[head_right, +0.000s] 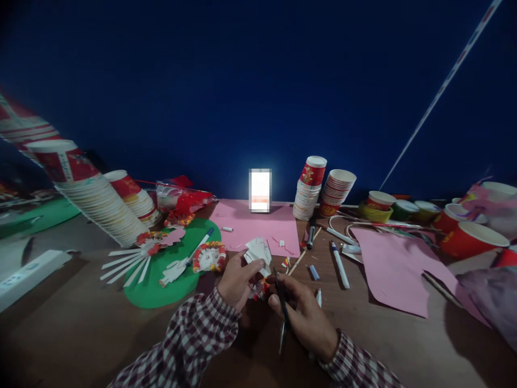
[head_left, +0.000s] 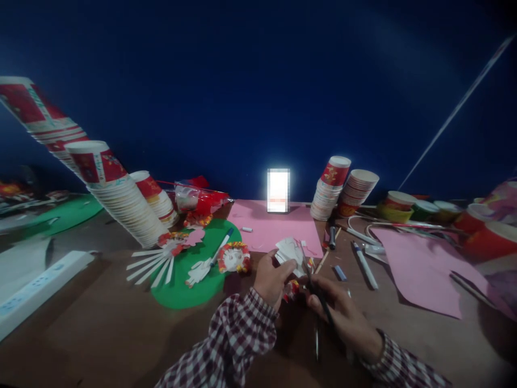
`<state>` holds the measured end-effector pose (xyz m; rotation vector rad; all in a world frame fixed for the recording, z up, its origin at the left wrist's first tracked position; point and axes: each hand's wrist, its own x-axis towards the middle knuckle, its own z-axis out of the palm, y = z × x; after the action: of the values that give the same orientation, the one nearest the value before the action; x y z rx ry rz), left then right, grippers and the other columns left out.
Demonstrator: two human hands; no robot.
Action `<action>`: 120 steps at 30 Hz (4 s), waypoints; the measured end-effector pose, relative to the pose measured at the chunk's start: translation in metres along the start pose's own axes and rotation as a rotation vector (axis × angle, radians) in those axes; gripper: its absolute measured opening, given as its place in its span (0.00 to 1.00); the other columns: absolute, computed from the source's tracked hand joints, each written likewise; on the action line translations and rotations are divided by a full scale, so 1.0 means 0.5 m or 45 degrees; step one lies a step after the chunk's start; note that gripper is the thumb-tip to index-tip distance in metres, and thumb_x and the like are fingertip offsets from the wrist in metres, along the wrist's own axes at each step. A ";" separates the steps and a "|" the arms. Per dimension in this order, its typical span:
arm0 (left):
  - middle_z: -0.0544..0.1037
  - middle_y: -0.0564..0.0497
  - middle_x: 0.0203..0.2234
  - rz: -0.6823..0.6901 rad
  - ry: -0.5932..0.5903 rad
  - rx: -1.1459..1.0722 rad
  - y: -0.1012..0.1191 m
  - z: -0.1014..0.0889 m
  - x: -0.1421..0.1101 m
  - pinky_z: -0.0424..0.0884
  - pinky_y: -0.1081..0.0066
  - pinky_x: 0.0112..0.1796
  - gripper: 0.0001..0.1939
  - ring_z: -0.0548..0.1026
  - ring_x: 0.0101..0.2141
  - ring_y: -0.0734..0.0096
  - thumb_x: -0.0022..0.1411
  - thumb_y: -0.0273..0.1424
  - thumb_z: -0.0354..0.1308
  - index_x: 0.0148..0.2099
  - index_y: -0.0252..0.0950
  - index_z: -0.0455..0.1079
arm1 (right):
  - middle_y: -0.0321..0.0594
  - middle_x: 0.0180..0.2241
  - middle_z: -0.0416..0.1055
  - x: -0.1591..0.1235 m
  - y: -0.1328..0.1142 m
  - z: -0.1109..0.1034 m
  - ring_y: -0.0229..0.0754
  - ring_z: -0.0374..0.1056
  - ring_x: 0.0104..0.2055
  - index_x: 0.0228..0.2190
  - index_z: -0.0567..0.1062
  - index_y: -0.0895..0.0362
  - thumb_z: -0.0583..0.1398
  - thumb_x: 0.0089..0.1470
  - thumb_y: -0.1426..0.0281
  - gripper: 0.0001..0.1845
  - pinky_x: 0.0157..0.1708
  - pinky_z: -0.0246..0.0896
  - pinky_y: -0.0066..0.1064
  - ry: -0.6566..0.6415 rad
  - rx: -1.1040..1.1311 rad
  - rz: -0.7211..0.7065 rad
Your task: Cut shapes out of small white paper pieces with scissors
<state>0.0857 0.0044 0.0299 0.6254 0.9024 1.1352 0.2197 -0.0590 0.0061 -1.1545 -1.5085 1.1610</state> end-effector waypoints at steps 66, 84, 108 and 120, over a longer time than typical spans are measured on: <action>0.71 0.54 0.19 -0.026 -0.002 0.027 -0.006 -0.008 0.008 0.66 0.75 0.23 0.11 0.67 0.20 0.77 0.38 0.26 0.63 0.29 0.31 0.70 | 0.44 0.37 0.73 -0.002 -0.022 0.000 0.46 0.68 0.38 0.44 0.71 0.56 0.56 0.55 0.60 0.18 0.39 0.65 0.35 0.058 -0.024 0.043; 0.73 0.50 0.27 -0.059 -0.051 0.021 0.002 -0.013 0.011 0.64 0.77 0.21 0.16 0.67 0.21 0.79 0.41 0.25 0.62 0.37 0.31 0.70 | 0.34 0.23 0.65 0.004 -0.025 -0.002 0.37 0.60 0.24 0.40 0.71 0.57 0.57 0.51 0.53 0.22 0.21 0.56 0.25 0.114 0.237 0.196; 0.72 0.52 0.21 -0.103 -0.126 0.069 0.001 -0.020 0.012 0.63 0.79 0.20 0.15 0.67 0.19 0.80 0.42 0.33 0.63 0.34 0.30 0.69 | 0.34 0.24 0.67 0.008 -0.024 -0.004 0.37 0.62 0.25 0.39 0.72 0.55 0.61 0.49 0.56 0.19 0.25 0.61 0.27 0.274 0.245 0.147; 0.70 0.55 0.16 -0.104 -0.376 0.520 -0.025 -0.031 0.012 0.57 0.78 0.16 0.14 0.63 0.15 0.80 0.43 0.37 0.64 0.29 0.31 0.69 | 0.34 0.28 0.70 0.015 0.002 -0.015 0.38 0.66 0.31 0.40 0.72 0.54 0.70 0.36 0.67 0.25 0.31 0.64 0.26 0.581 0.433 0.116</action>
<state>0.0793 0.0059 0.0099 1.0506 0.8987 0.7619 0.2258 -0.0502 0.0073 -1.1616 -0.8836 1.0716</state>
